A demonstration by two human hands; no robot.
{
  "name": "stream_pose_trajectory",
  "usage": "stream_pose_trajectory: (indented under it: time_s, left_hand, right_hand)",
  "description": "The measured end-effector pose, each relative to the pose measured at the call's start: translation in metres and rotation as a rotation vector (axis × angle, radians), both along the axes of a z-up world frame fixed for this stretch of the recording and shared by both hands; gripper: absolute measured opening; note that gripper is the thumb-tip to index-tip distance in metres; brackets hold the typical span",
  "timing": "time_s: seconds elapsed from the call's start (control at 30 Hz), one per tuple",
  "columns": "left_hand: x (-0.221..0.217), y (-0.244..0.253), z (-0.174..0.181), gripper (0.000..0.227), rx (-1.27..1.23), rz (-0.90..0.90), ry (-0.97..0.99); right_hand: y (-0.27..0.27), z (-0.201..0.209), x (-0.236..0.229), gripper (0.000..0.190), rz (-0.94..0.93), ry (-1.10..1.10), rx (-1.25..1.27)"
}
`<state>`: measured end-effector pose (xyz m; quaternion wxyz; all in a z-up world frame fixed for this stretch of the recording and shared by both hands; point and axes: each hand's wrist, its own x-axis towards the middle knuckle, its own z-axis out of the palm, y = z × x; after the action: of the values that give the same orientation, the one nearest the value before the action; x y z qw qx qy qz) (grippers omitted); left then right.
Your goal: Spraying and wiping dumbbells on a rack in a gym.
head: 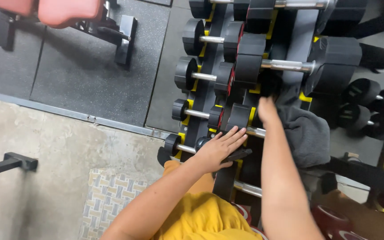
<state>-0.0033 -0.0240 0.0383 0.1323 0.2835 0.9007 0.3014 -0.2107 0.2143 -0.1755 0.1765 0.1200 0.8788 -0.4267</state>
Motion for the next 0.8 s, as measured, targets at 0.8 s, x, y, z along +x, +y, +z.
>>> stream_pose_trajectory:
  time_s: [0.8]
  left_hand:
    - [0.002, 0.005, 0.001, 0.112, 0.002, 0.032, -0.083]
  right_hand:
    - [0.051, -0.047, -0.112, 0.042, 0.25, 0.156, 0.305]
